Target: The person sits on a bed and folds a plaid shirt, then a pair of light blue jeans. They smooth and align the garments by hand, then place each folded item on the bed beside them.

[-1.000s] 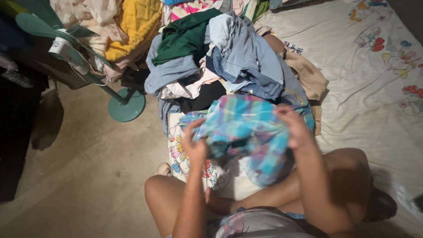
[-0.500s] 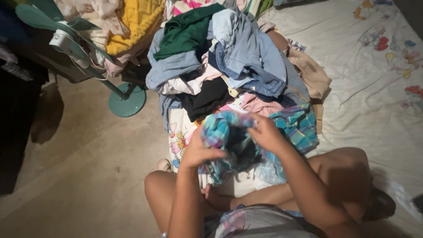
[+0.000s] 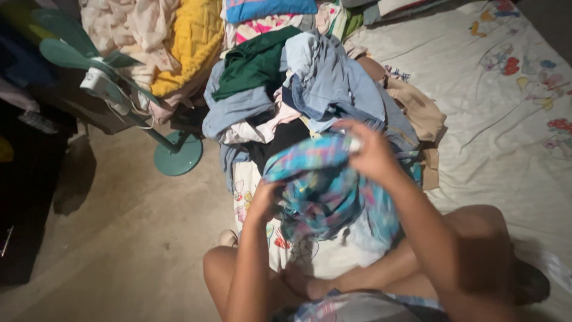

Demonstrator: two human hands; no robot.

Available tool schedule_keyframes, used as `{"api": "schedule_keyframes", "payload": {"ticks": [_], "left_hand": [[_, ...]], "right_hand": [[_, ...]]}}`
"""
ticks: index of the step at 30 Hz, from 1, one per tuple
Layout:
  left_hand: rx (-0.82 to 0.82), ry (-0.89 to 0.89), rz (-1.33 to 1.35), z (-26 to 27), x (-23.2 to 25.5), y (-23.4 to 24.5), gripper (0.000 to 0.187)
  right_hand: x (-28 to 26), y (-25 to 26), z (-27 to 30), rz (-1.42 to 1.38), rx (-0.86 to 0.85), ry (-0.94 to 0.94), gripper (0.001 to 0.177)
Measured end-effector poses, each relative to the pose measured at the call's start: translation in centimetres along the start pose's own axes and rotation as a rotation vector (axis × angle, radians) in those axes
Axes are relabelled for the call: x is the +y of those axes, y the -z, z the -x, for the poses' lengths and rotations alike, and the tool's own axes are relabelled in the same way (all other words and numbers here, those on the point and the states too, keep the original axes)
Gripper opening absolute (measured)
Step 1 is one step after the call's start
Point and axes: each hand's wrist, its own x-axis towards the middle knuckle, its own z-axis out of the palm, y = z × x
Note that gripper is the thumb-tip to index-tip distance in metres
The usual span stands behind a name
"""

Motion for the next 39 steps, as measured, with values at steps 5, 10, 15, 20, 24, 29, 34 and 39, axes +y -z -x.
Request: {"api": "schedule_keyframes", "payload": {"ticks": [5,10,15,20,24,29,34,39], "left_hand": [[0.131,-0.468,-0.490,-6.2,2.5,-2.6,0.036],[0.283,-0.552,-0.485,-9.2,1.9,-4.9,0.035],[0.225,-0.407,-0.202,-8.0,-2.6,-4.9,0.026],[0.276,-0.289,-0.211,-6.3,-4.5,-3.4,0.026],[0.246,-0.073,-0.251,-4.6,-5.4,-1.6,0.035],[-0.168,0.333,0.707,0.2,-3.1,2.0,0.038],[-0.361,-0.087,0.701,4.8,0.1,0.2,0.054],[-0.039,-0.424,-0.366,4.9,2.2,-1.0,0.060]], "right_hand": [[6.2,2.9,-10.8,1.145,0.367,-0.043,0.108],[11.2,1.0,-12.9,1.044,0.157,-0.562,0.120],[13.6,1.1,-9.1,1.075,0.080,-0.249,0.065],[14.0,-2.1,-0.9,0.912,-0.164,-0.367,0.057],[14.1,-4.7,4.0,0.873,-0.136,-0.141,0.057],[10.9,-1.5,3.3,0.625,0.024,-0.109,0.047],[7.0,0.2,3.3,0.487,0.223,0.261,0.040],[4.5,-0.1,3.6,-0.441,0.008,-0.227,0.042]]}}
